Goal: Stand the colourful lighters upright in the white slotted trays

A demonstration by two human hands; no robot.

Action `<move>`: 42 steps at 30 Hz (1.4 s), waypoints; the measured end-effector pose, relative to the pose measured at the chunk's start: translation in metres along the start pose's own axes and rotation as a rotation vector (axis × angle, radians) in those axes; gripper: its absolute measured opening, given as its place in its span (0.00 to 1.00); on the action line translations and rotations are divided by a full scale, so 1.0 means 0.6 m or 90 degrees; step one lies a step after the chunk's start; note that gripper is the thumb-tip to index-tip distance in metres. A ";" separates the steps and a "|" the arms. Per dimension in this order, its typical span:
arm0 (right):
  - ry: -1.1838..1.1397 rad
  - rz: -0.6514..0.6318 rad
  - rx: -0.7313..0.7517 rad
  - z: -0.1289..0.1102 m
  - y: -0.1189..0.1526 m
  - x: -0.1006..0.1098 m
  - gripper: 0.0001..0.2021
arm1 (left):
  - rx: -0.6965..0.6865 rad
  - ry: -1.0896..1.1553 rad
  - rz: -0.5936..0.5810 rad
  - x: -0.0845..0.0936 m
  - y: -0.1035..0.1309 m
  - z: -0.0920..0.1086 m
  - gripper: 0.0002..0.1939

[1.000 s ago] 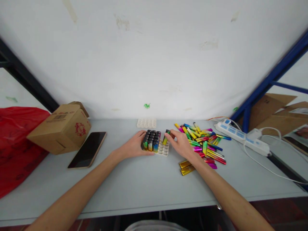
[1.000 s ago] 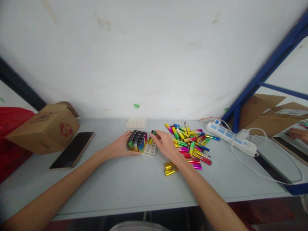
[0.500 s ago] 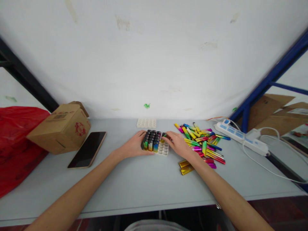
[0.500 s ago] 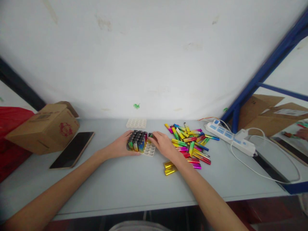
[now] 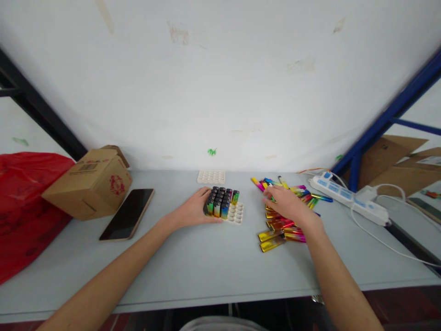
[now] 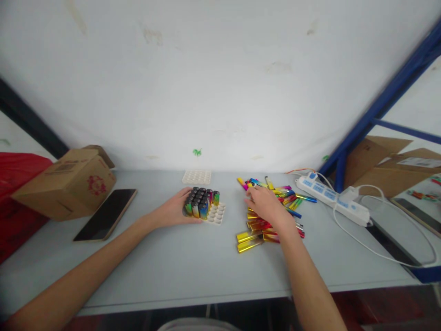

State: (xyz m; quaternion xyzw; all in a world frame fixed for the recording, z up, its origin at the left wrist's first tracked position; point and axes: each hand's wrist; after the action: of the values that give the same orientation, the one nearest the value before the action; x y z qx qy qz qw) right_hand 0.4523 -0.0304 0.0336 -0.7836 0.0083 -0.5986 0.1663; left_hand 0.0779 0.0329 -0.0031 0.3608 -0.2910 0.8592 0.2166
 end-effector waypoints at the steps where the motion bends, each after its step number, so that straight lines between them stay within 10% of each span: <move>1: -0.001 -0.033 -0.019 0.010 0.004 0.006 0.04 | 0.005 0.002 0.000 0.000 0.000 0.000 0.45; 9: -0.004 -0.078 -0.032 0.014 -0.003 0.012 0.02 | -0.002 -0.003 -0.003 -0.001 0.001 -0.004 0.47; 15: -0.098 0.134 0.002 -0.015 -0.014 0.020 0.11 | -0.017 -0.004 -0.006 -0.002 0.000 -0.005 0.46; 20: -0.389 0.240 -0.146 -0.053 -0.021 0.009 0.30 | -0.001 -0.001 -0.004 0.001 0.001 0.002 0.45; 29: -0.883 0.150 -0.282 -0.107 -0.026 -0.020 0.32 | 0.001 0.002 -0.008 -0.001 0.000 -0.003 0.46; 42: -0.672 0.020 -0.169 -0.133 -0.024 -0.059 0.31 | -0.011 0.009 0.003 -0.005 0.001 -0.010 0.46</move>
State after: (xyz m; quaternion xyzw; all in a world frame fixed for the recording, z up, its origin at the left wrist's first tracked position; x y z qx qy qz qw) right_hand 0.3646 -0.0293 0.0228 -0.9916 0.0111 -0.1154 0.0568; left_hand 0.0764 0.0361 -0.0088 0.3525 -0.2975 0.8597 0.2196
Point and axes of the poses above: each hand's wrist, its own y-axis away from the middle knuckle, its own x-axis out of the back of the hand, z = x × y, and after that the axes turned 7 degrees about z, right-handed
